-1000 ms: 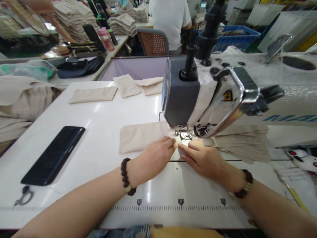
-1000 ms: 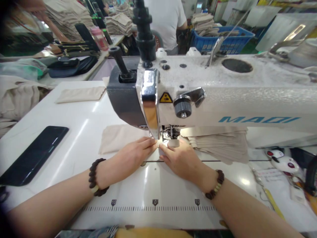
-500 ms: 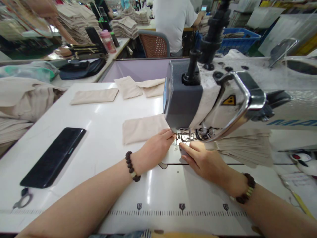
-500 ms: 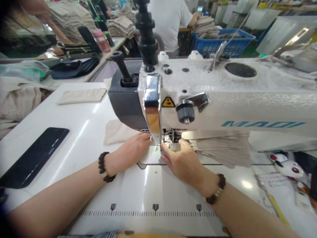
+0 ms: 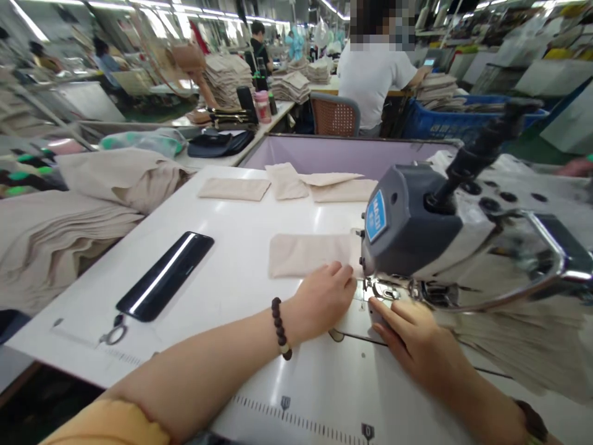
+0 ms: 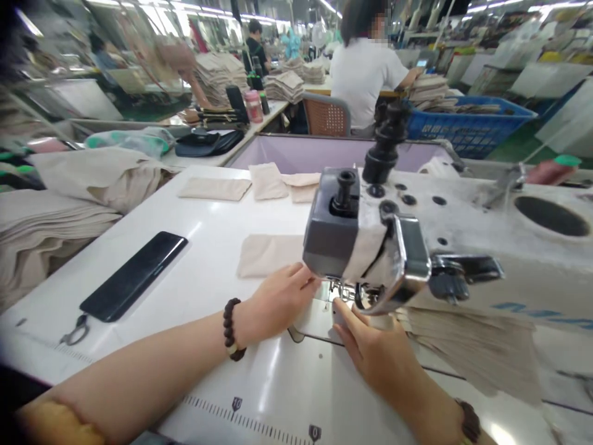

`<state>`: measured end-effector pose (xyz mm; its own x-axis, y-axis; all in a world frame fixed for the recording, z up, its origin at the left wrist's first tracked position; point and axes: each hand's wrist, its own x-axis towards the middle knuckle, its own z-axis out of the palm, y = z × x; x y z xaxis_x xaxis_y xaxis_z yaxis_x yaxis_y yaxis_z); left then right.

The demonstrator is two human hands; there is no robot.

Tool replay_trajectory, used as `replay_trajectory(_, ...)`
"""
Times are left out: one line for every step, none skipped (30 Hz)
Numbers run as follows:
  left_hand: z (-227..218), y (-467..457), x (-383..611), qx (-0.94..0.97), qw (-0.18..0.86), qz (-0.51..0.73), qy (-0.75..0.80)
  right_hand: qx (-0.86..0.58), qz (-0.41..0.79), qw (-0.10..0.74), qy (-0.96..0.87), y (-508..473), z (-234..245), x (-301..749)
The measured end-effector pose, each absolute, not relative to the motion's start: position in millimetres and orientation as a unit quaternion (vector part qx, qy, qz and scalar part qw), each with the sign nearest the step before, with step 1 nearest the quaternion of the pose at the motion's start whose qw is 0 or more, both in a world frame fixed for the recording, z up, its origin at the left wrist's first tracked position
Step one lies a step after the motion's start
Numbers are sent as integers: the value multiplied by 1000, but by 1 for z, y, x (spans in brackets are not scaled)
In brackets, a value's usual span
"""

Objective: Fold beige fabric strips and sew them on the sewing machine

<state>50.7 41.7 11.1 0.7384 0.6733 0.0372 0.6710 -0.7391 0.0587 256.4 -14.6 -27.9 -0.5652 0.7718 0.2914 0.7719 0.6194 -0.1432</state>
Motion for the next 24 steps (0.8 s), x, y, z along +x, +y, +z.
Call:
replay_trajectory(9, 44, 49, 924, 16, 19, 381, -434, -6, 168, -885, -14, -29, 257)
replay_trajectory(6, 48, 47, 912, 10, 22, 409, -432, -12, 172, -885, -14, -30, 258)
replay_trajectory(2, 52, 45, 896, -1, 36, 442, -430, -18, 181, -885, -14, -30, 259)
replay_trajectory(-3, 57, 43, 877, -10, 56, 476, -425, -23, 191, -884, -13, -30, 259)
replay_trajectory(-8, 61, 42, 864, -16, 73, 498, -419, -26, 204, -885, -13, -29, 259)
replay_trajectory(-12, 65, 40, 859, -20, 88, 504, -410, -26, 217, -885, -13, -28, 259)
replay_trajectory(-15, 67, 39, 862, -21, 99, 496, -401, -23, 230, -886, -13, -26, 259)
replay_trajectory(-16, 68, 39, 872, -23, 109, 477, -394, -21, 242, -887, -14, -25, 260)
replay_trajectory(-16, 67, 38, 884, -24, 120, 452, -390, -28, 252, -885, -14, -23, 261)
replay_trajectory(-15, 65, 38, 894, -22, 129, 429, -391, -45, 260, -882, -14, -21, 264)
replay_trajectory(-13, 63, 38, 902, -15, 137, 410, -397, -72, 266, -875, -14, -17, 267)
replay_trajectory(-11, 60, 38, 908, -6, 141, 395, -409, -100, 267, -867, -13, -14, 273)
replay_trajectory(-8, 57, 39, 913, 4, 142, 382, -426, -127, 265, -856, -13, -9, 279)
replay_trajectory(-7, 54, 39, 918, 12, 142, 370, -450, -144, 257, -843, -13, -4, 287)
replay_trajectory(-6, 52, 40, 923, 15, 141, 358, -479, -145, 246, -830, -12, 1, 296)
replay_trajectory(-6, 50, 40, 927, 15, 142, 346, -508, -143, 234, -816, -12, 7, 305)
replay_trajectory(-6, 48, 41, 932, 13, 143, 333, -534, -139, 215, -806, -12, 12, 313)
replay_trajectory(-7, 47, 42, 936, 9, 144, 322, -552, -131, 194, -800, -12, 17, 320)
replay_trajectory(-8, 46, 43, 939, 4, 142, 313, -564, -125, 180, -797, -12, 20, 325)
replay_trajectory(-9, 45, 43, 942, -1, 139, 307, -571, -117, 166, -795, -12, 23, 328)
replay_trajectory(-9, 45, 44, 944, -5, 136, 302, -576, -110, 152, -795, -12, 26, 329)
replay_trajectory(-9, 45, 44, 945, -10, 135, 298, -581, -106, 139, -795, -11, 27, 328)
replay_trajectory(-9, 45, 44, 945, -13, 134, 296, -587, -105, 125, -793, -10, 29, 326)
replay_trajectory(-9, 44, 44, 946, -17, 135, 295, -593, -107, 111, -791, -9, 30, 323)
